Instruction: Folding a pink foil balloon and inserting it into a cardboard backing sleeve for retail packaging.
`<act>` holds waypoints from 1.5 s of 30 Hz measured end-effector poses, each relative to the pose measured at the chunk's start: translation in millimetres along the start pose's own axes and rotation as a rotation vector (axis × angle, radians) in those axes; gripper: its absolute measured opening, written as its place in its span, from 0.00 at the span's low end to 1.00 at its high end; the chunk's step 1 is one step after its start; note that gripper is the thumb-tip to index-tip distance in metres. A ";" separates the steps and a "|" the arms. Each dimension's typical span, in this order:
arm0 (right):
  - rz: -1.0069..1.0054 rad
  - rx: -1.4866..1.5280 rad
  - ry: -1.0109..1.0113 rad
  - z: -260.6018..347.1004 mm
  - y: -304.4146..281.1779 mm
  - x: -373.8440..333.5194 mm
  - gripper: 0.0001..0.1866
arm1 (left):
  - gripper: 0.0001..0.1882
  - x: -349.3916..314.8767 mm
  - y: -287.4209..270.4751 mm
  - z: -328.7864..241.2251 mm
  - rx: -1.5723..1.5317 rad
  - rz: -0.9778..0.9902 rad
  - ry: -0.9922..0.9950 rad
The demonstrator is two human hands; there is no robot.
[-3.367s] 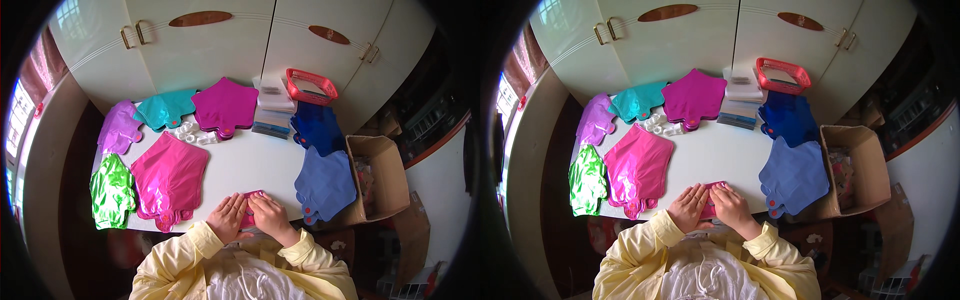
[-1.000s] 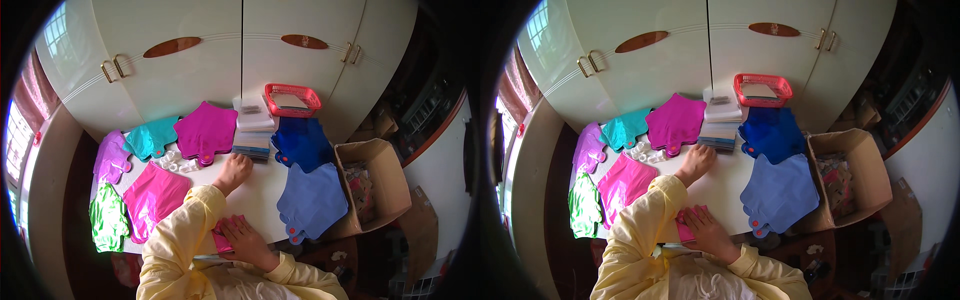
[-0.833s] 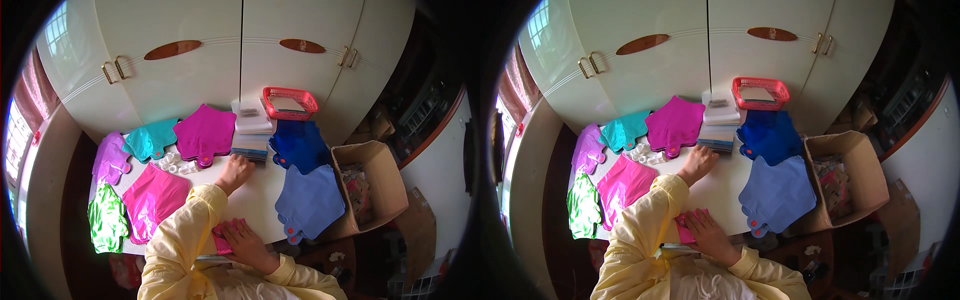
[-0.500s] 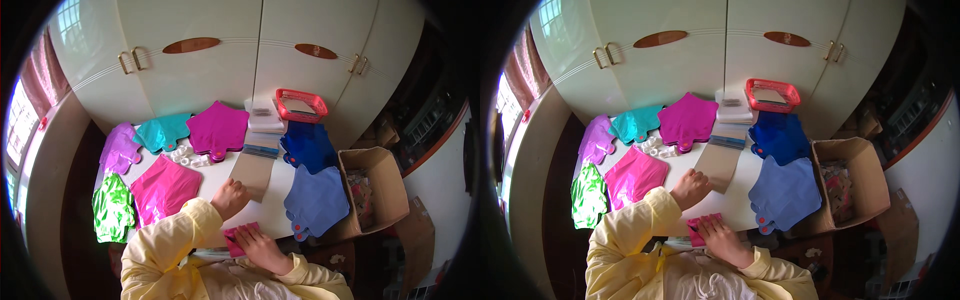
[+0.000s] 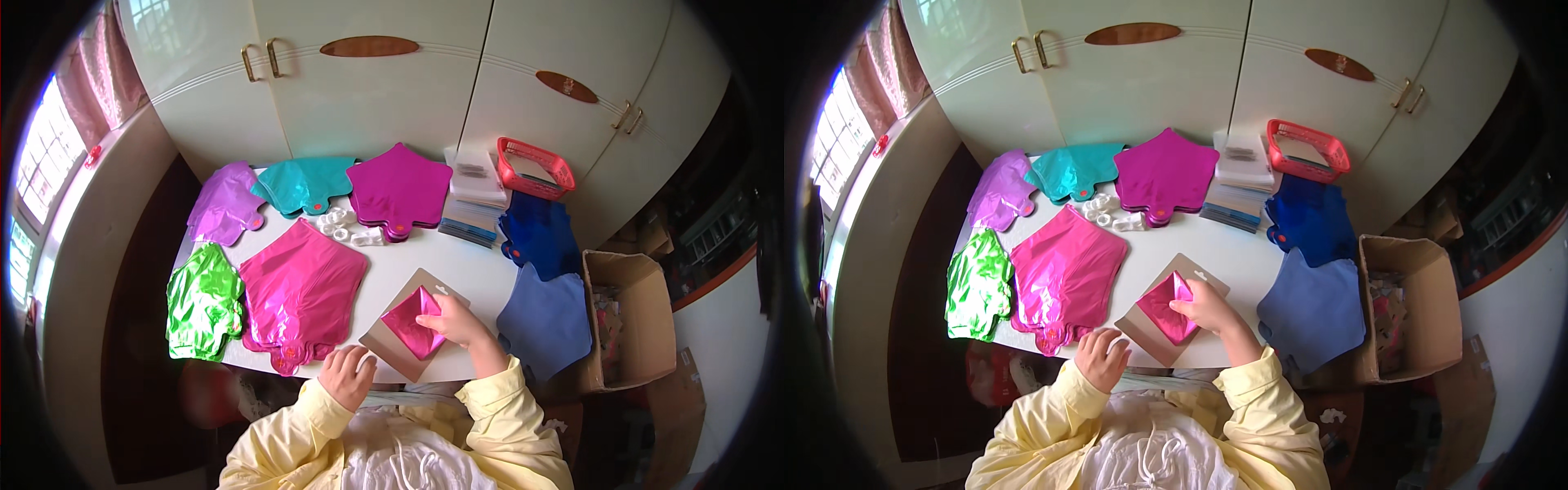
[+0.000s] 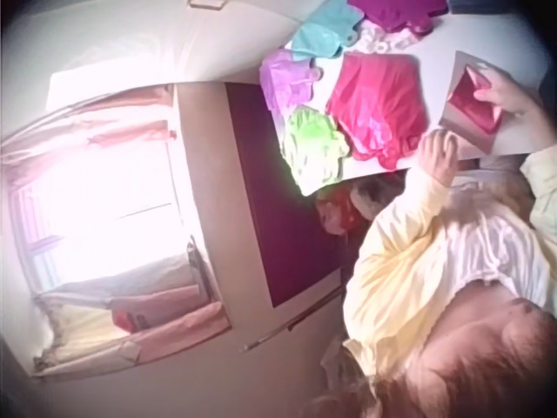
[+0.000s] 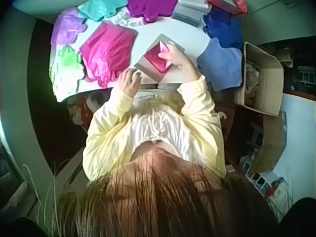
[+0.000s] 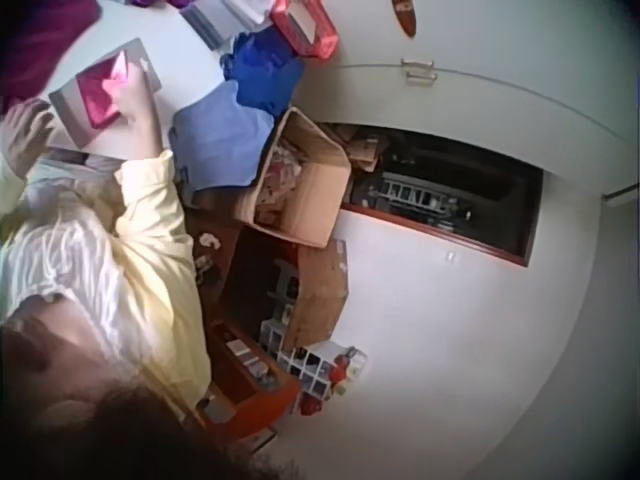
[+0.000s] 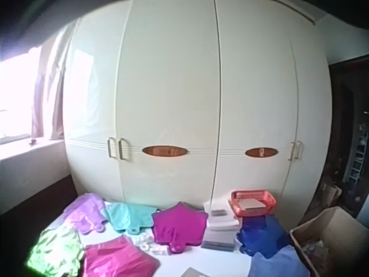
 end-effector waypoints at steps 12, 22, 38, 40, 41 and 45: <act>0.201 -0.123 0.042 -20.6 17.9 7.0 0.17 | 0.40 -22.5 25.1 -15.4 0.012 0.264 0.040; 0.184 -0.237 0.010 -14.1 20.2 7.1 0.17 | 0.46 -11.5 26.1 -19.4 0.080 0.315 0.064; 0.195 -1.008 -0.545 15.0 25.3 14.9 0.27 | 0.53 -1.0 39.5 -18.0 0.021 0.429 0.118; 0.278 -1.160 -0.554 14.1 35.4 13.1 0.28 | 0.53 -0.9 40.0 -17.0 0.049 0.425 0.122; 0.282 -1.145 -0.536 9.3 37.7 13.2 0.29 | 0.54 0.7 39.3 -16.0 0.072 0.428 0.127; 0.286 -1.178 -0.509 2.1 39.6 9.3 0.30 | 0.56 0.3 43.8 -14.3 0.051 0.397 0.143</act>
Point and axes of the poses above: each hand's wrist, its own x-axis towards the middle knuckle, its own y-axis out of the palm, z = x × y, the point moved 6 cm from there along x, towards the middle knuckle, and after that the axes turned 15 degrees about -y, right-handed, at the moved point
